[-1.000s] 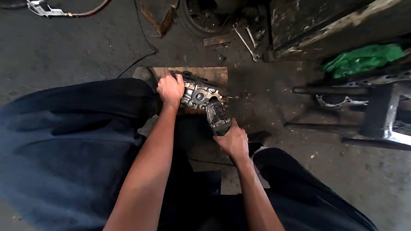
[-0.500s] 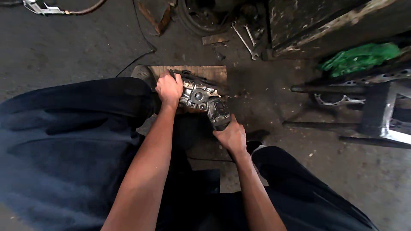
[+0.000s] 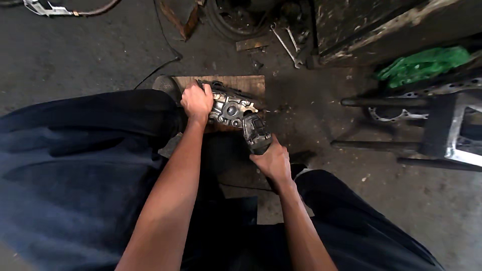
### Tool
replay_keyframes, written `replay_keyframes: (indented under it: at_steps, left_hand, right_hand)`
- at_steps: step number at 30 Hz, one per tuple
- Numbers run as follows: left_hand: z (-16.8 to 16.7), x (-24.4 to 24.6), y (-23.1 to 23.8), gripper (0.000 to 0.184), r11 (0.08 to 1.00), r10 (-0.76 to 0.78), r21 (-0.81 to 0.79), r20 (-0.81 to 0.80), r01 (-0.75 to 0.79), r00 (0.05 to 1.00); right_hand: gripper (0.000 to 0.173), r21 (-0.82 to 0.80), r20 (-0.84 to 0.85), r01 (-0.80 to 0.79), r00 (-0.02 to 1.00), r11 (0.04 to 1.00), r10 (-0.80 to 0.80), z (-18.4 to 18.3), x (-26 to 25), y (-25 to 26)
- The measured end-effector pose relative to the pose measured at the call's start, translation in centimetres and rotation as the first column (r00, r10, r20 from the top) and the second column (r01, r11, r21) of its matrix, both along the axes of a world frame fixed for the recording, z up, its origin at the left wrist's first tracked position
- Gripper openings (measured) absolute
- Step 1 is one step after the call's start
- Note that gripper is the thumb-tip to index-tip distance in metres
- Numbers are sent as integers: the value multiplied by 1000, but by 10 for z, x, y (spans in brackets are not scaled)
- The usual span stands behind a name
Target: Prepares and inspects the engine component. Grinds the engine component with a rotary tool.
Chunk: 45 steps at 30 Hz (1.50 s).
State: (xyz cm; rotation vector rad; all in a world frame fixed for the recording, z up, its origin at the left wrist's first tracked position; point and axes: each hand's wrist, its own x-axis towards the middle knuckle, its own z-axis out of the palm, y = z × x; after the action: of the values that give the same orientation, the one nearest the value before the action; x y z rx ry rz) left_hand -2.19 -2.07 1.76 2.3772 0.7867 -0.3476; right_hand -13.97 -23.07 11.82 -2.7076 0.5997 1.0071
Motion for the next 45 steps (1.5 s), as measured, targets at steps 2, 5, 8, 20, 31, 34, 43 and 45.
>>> replay_keyframes:
  at_steps: [2, 5, 8, 20, 31, 34, 43, 45]
  left_hand:
    - [-1, 1, -1, 49, 1000, 0, 10, 1, 0, 1000]
    - [-2, -2, -2, 48, 1000, 3, 15, 16, -4, 1000]
    - [-2, -2, -1, 46, 1000, 9, 10, 24, -9, 1000]
    - [0, 0, 1, 48, 1000, 5, 0, -6, -5, 1000]
    - [0, 2, 0, 47, 1000, 3, -4, -1, -3, 1000]
    - [1, 4, -1, 48, 1000, 1, 4, -7, -1, 1000]
    - [-2, 3, 0, 47, 1000, 8, 13, -7, -8, 1000]
    - [-2, 5, -1, 47, 1000, 10, 14, -10, -10, 1000]
  right_hand:
    - [92, -4, -5, -2, 1000, 1000, 2, 2, 0, 3]
    - [88, -34, -29, -7, 1000, 999, 6, -2, 4, 6]
    - [88, -5, 15, -2, 1000, 1000, 2, -3, 3, 0]
    - [70, 212, 92, 114, 986, 971, -136, 10, -5, -35]
    - [76, 183, 86, 89, 991, 979, -106, -7, 0, -30]
    - [76, 143, 71, 76, 994, 987, -87, -7, 2, -24]
    - [80, 84, 67, 37, 997, 996, -43, -14, 5, -19]
    - [83, 70, 61, 26, 998, 997, -30, -3, 4, -18]
